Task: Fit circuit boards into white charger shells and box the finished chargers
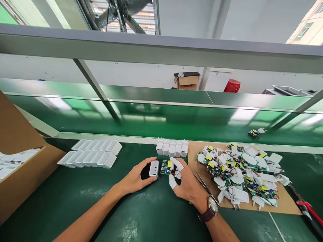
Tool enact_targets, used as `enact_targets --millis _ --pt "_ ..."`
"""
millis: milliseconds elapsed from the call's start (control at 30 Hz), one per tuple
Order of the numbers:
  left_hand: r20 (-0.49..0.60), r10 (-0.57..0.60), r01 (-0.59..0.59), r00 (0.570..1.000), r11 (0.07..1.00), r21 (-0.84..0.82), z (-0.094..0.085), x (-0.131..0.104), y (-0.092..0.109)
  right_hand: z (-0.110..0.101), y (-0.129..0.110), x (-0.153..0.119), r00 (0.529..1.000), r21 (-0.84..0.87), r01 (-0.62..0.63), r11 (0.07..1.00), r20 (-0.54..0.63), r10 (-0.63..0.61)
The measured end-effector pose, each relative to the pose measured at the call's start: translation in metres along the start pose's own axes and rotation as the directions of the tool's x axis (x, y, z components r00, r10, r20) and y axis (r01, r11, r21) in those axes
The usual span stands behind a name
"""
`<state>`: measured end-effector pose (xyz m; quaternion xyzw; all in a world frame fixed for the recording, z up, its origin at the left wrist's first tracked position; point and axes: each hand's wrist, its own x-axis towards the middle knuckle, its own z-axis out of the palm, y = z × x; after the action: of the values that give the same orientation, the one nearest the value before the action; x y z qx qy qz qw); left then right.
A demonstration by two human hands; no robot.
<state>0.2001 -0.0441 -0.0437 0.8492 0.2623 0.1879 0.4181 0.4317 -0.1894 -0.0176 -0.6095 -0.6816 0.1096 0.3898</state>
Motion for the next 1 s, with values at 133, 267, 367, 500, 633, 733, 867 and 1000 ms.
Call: enact_targets --millis 133,267,367,500,633,733,867,1000 --pt "-0.027 0.084 -0.084 0.996 0.996 0.011 0.004 -0.001 -0.003 0.004 -0.007 -0.001 0.991 -0.022 0.107 0.994 -0.077 -0.108" --pt "-0.001 0.178 -0.178 0.984 0.984 0.020 0.005 -0.003 -0.001 0.009 -0.007 -0.001 0.978 -0.115 0.148 0.982 -0.132 -0.163" --pt "-0.011 0.197 -0.197 0.980 0.980 0.032 0.008 -0.002 -0.002 0.009 -0.007 -0.001 0.970 -0.122 0.153 0.981 -0.172 -0.173" --pt "-0.034 0.158 -0.156 0.987 0.986 0.058 0.017 -0.001 -0.003 0.006 -0.011 0.001 0.963 -0.145 0.164 0.976 -0.190 -0.190" --pt "-0.085 0.139 -0.133 0.987 0.989 0.071 0.023 0.000 0.001 0.006 -0.014 0.002 0.955 -0.169 0.187 0.968 -0.200 -0.219" --pt "-0.098 0.135 -0.125 0.986 0.988 0.095 0.024 -0.001 0.004 0.008 -0.013 0.002 0.953 -0.159 0.188 0.969 -0.208 -0.219" --pt "-0.050 0.124 -0.120 0.991 0.990 0.074 0.022 -0.002 0.001 0.008 -0.013 0.002 0.951 -0.144 0.193 0.971 -0.216 -0.221" --pt "-0.118 0.113 -0.115 0.987 0.993 -0.011 0.019 -0.002 -0.003 0.007 -0.014 0.002 0.941 -0.135 0.230 0.964 -0.220 -0.255"
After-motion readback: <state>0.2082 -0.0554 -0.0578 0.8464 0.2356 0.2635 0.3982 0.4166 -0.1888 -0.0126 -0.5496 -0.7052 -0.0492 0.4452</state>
